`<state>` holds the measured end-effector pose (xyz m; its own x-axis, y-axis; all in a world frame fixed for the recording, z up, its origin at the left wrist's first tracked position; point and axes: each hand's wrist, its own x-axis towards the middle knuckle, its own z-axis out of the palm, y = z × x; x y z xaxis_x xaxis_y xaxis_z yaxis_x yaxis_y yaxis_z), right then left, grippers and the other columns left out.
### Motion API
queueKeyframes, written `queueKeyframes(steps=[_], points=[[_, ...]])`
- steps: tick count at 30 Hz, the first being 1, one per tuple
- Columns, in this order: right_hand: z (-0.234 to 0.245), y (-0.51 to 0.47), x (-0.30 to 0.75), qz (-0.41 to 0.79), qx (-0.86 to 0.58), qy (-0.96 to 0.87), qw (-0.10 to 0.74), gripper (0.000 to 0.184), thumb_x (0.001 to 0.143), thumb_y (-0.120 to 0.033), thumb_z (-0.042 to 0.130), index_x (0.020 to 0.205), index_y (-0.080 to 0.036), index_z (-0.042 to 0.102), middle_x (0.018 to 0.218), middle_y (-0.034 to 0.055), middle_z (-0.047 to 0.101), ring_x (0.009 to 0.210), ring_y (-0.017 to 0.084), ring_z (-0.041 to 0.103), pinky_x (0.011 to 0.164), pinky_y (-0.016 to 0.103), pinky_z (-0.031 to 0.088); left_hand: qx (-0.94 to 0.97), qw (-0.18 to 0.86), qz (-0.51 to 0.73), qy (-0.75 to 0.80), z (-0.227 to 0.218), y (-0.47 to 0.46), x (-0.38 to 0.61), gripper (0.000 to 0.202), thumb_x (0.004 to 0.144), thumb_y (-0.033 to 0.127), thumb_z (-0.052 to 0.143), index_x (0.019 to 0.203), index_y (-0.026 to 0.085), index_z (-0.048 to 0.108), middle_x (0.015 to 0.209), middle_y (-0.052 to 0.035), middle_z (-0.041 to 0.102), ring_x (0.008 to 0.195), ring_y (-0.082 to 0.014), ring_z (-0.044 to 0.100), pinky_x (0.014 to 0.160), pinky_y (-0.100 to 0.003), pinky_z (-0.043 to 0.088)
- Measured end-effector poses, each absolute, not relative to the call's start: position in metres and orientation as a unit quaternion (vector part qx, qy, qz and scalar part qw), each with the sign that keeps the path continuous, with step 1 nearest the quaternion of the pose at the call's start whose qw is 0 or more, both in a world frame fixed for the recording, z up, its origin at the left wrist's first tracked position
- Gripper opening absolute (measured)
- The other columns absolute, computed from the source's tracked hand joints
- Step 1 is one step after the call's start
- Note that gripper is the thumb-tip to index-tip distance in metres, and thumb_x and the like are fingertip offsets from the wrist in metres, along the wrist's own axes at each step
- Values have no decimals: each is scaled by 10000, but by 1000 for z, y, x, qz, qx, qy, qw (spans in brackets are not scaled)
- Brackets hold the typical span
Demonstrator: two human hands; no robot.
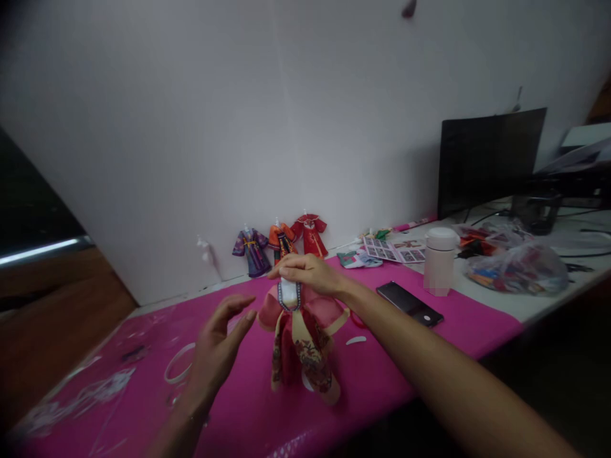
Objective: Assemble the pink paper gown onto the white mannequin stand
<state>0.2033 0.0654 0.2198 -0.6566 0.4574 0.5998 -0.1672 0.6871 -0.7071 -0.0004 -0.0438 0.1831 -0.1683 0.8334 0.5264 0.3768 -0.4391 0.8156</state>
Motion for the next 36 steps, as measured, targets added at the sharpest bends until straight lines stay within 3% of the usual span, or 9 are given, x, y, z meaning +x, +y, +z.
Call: queueKeyframes(steps=[5, 9, 19, 23, 28, 32, 36], points=[[216, 59, 209, 374, -114, -814, 429, 241, 925, -326, 564, 1052, -188, 716, 981, 49, 626, 963, 191, 586, 875, 348, 427, 685, 206, 534, 451, 209, -18, 15, 294, 790, 376, 698, 1027, 208, 648, 1094, -62, 673, 1101, -235, 582, 1011, -398, 388], [216, 54, 210, 378, -138, -791, 461, 194, 885, -316, 627, 1020, -187, 682, 931, 32, 619, 867, 176, 589, 778, 320, 455, 703, 226, 504, 447, 225, -7, 28, 289, 760, 365, 710, 961, 177, 623, 997, -67, 683, 976, -223, 628, 912, -382, 464], [200, 35, 236, 410, -180, -732, 514, 193, 892, -311, 606, 1049, -200, 630, 1023, 51, 668, 972, 186, 625, 888, 368, 488, 708, 215, 470, 482, 233, -4, 40, 191, 723, 353, 731, 761, 183, 650, 807, -13, 683, 788, -180, 626, 784, -309, 503], [192, 27, 245, 394, -185, -741, 511, 228, 855, -300, 680, 1053, -199, 632, 1053, 57, 672, 1006, 191, 636, 919, 372, 491, 717, 220, 454, 481, 233, -9, 32, 221, 776, 394, 695, 859, 189, 706, 881, -40, 726, 833, -203, 652, 772, -306, 508], [195, 21, 245, 320, -204, -781, 496, 308, 827, -269, 724, 1123, -233, 651, 1126, 46, 674, 1068, 198, 622, 936, 365, 477, 733, 243, 427, 471, 231, -16, 23, 321, 804, 404, 691, 1061, 214, 721, 1082, -74, 743, 1004, -261, 663, 876, -357, 505], [199, 21, 238, 282, -221, -799, 482, 345, 778, -244, 771, 1109, -243, 672, 1101, 38, 684, 1041, 209, 626, 923, 377, 468, 733, 233, 434, 469, 225, -16, 23, 290, 789, 363, 709, 1042, 222, 727, 1040, -51, 757, 993, -253, 675, 903, -358, 501], [201, 21, 231, 281, -244, -799, 472, 254, 783, -201, 754, 1028, -233, 692, 1030, 34, 693, 986, 208, 629, 890, 370, 465, 731, 215, 441, 473, 220, -14, 23, 264, 781, 346, 707, 1011, 219, 726, 1000, -41, 758, 947, -242, 679, 871, -355, 509]])
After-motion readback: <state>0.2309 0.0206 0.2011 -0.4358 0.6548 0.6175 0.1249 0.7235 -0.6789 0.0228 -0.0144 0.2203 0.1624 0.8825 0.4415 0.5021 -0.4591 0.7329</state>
